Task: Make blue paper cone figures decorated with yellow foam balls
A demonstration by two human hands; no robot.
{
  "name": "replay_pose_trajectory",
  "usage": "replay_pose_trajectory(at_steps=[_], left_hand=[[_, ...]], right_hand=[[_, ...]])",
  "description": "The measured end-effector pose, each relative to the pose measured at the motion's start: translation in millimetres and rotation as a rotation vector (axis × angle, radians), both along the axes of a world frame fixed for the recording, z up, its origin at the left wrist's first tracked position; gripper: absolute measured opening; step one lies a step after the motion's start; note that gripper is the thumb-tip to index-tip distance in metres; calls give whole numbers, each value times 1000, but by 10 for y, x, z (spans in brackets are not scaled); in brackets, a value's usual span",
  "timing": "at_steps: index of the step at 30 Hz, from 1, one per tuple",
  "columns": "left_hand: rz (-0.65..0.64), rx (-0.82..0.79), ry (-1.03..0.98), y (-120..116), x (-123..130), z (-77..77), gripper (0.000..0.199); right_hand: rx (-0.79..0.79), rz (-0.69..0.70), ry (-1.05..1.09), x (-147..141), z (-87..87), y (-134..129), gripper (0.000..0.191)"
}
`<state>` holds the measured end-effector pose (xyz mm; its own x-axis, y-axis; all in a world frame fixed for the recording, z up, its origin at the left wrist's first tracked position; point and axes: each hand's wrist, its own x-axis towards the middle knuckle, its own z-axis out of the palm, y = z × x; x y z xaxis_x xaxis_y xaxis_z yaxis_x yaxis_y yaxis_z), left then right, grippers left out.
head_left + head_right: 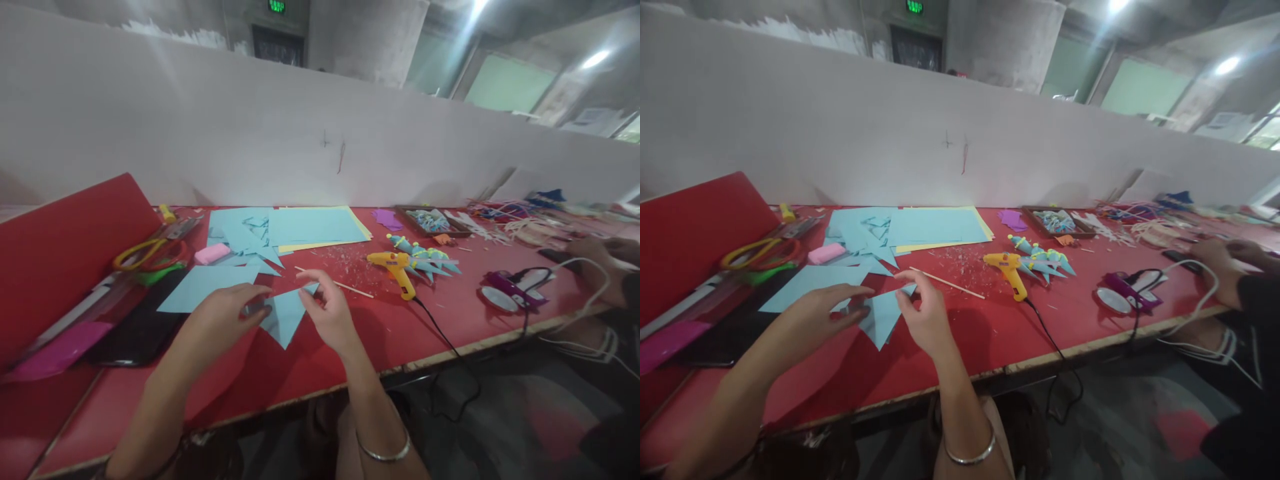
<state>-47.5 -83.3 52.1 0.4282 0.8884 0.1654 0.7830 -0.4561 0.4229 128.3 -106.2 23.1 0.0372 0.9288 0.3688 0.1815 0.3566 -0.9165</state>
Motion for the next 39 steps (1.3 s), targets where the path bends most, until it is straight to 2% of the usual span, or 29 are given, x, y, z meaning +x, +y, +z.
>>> replay_pose_trajectory(at_steps=[3, 7, 10, 13, 19, 23, 29, 34, 36, 37, 39], left_hand=[[-38, 38, 14, -54, 97, 13, 32], [54, -2, 49, -104, 210, 1, 28], [83, 0, 78, -124, 257, -9, 22], [104, 29, 123, -139, 297, -13, 20], [115, -6, 230, -144, 336, -38, 26], [140, 31, 332, -137, 333, -47, 26], [177, 77, 430, -123, 281, -27, 23], [227, 106, 488, -38, 24, -81, 22], [269, 105, 444, -9, -63, -95, 23], [285, 107, 358, -3, -84, -92, 23], [232, 111, 105, -15, -75, -67, 25]], right_hand=[[-7, 6, 0, -36, -15, 2, 23], [-26, -59, 69, -60, -62, 34, 26], [-123, -51, 165, -75, -91, 53, 28], [-231, 12, 213, -92, -101, 53, 21], [-174, 1, 37, -115, -105, 33, 20], [-175, -41, -8, -119, -115, 40, 22], [-163, -193, 68, 1, -71, 40, 27], [-164, -380, 108, 153, -44, 38, 29], [-175, -424, 123, 173, -48, 39, 30], [-176, -422, 121, 171, -51, 40, 30], [-171, -373, 101, 141, -54, 38, 28]])
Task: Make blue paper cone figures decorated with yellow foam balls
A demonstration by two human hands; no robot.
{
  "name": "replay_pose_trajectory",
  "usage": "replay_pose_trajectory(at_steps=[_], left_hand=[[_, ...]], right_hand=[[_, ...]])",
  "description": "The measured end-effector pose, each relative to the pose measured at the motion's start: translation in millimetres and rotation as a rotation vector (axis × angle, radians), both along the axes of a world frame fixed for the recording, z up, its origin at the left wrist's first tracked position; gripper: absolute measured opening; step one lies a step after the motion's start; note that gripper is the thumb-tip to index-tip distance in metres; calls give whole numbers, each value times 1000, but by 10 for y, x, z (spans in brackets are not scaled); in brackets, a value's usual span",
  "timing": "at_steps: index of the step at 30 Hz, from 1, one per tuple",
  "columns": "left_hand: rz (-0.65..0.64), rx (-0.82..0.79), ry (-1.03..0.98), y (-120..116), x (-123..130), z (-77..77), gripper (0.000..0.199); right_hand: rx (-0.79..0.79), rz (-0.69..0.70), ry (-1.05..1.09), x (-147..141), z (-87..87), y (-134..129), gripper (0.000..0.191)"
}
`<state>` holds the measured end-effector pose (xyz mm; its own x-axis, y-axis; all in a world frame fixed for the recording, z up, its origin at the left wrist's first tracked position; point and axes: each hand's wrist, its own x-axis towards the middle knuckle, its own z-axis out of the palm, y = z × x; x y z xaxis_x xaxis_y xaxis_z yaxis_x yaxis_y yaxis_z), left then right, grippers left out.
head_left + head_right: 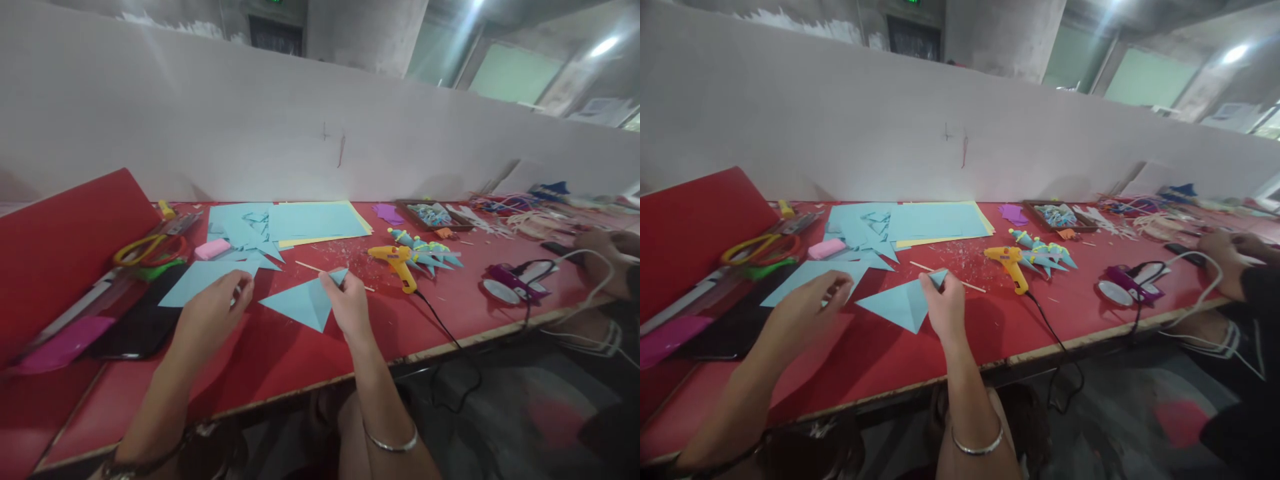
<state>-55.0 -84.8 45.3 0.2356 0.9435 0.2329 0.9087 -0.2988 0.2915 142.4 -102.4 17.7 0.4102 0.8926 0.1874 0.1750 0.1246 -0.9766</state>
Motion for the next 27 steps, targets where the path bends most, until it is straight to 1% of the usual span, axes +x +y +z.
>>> replay_pose_trajectory(at_steps=[2, 3, 4, 5, 7, 8, 11, 14, 16, 19, 22, 24, 27], left_hand=[[-180, 5, -204, -41, 67, 29, 29], [-278, -15, -232, -67, 113, 36, 36], [-370, -40, -222, -93, 162, 34, 49], [-432, -66, -202, -117, 209, 22, 63], [-499, -102, -188, -149, 289, -23, 80], [-513, -135, -198, -155, 319, -51, 83], [-531, -252, -254, -145, 366, -109, 82], [-561, -328, -310, -125, 368, -101, 81], [-548, -365, -343, -122, 358, -75, 84], [-474, -398, -434, -129, 340, -54, 86], [-444, -402, -529, -133, 319, -69, 88], [-444, -409, -566, -132, 305, -82, 90], [-443, -418, -606, -133, 285, -78, 89]], right_hand=[[14, 72, -2, -48, 6, -4, 25], [22, 100, 9, -72, 11, -6, 23], [24, 120, 25, -94, 16, -8, 22], [24, 135, 41, -111, 19, -9, 21], [20, 160, 70, -132, 15, -8, 22], [19, 180, 87, -137, 8, -6, 22], [16, 240, 148, -144, -25, 4, 22], [8, 271, 181, -159, -33, 0, 22], [38, 337, 214, -174, -10, -17, 26], [117, 499, 281, -190, 38, -55, 36], [131, 625, 285, -192, 62, -84, 44], [121, 652, 272, -188, 61, -91, 45], [119, 649, 284, -179, 45, -87, 43]])
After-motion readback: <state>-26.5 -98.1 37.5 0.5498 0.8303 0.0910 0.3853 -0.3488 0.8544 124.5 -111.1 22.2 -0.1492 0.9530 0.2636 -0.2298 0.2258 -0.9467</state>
